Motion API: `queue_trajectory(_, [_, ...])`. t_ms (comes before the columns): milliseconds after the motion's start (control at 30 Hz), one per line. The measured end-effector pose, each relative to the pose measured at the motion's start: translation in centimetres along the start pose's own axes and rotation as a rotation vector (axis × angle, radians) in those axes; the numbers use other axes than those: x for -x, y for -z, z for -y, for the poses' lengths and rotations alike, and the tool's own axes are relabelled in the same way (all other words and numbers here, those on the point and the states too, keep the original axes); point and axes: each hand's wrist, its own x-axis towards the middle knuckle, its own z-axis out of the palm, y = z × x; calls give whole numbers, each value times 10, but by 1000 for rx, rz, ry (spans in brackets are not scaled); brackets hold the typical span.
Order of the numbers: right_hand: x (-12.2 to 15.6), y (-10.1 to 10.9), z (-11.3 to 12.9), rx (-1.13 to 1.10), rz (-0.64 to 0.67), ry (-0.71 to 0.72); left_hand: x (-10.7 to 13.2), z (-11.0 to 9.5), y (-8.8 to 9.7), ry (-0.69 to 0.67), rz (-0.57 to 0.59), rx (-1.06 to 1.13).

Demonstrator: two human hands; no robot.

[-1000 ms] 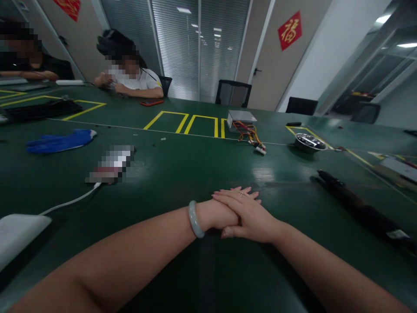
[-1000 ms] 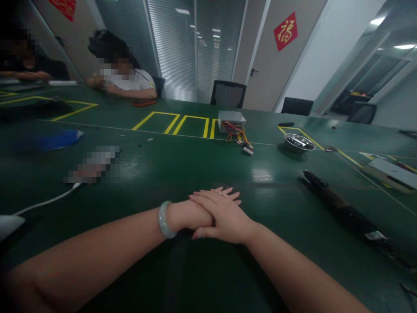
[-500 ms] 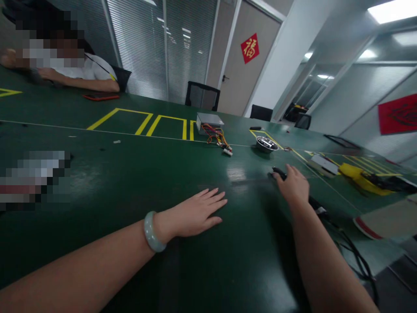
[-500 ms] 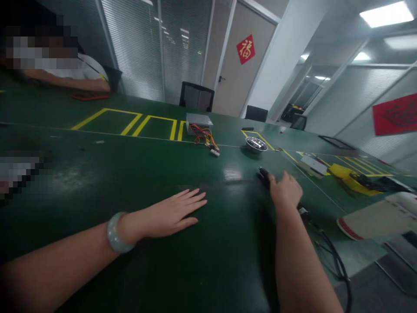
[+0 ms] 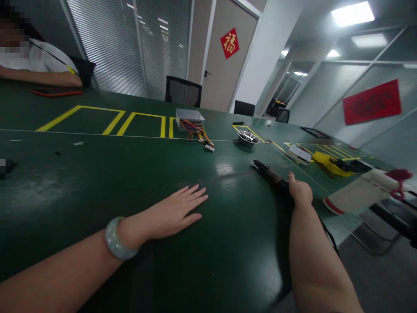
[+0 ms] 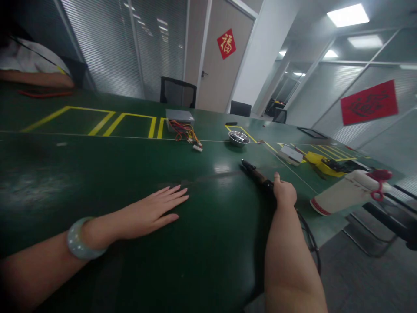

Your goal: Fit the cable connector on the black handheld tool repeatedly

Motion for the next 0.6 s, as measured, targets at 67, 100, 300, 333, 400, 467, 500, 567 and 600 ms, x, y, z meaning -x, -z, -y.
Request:
queue_trajectory(67, [3, 1, 0, -5, -16, 16, 0, -1, 1, -2, -3, -14])
queue_trajectory(100, [5, 1, 2, -6, -21, 28, 1, -2, 1, -7, -11, -22])
queue_trajectory(300, [51, -5, 56, -52, 54, 293, -3, -9, 5, -48, -204, -116])
queue_trajectory(333, [66, -9, 71, -69, 88, 364, -5, -11, 6, -58, -235, -141])
queue_trajectory(400, [105, -20, 102, -103, 181, 518, -8, -15, 7, -63, -298, -186])
queue_trajectory(467, [153, -34, 132, -114, 293, 669, -10, -20, 9, -65, -368, -219])
queue_trajectory(500, [179, -42, 145, -102, 342, 758, -10, -23, 10, -73, -401, -233])
queue_trajectory(567, [228, -57, 167, -72, 407, 994, -9, -27, 11, -100, -451, -259])
queue_trajectory(600, [250, -63, 176, -66, 426, 1132, -8, -29, 12, -113, -466, -269])
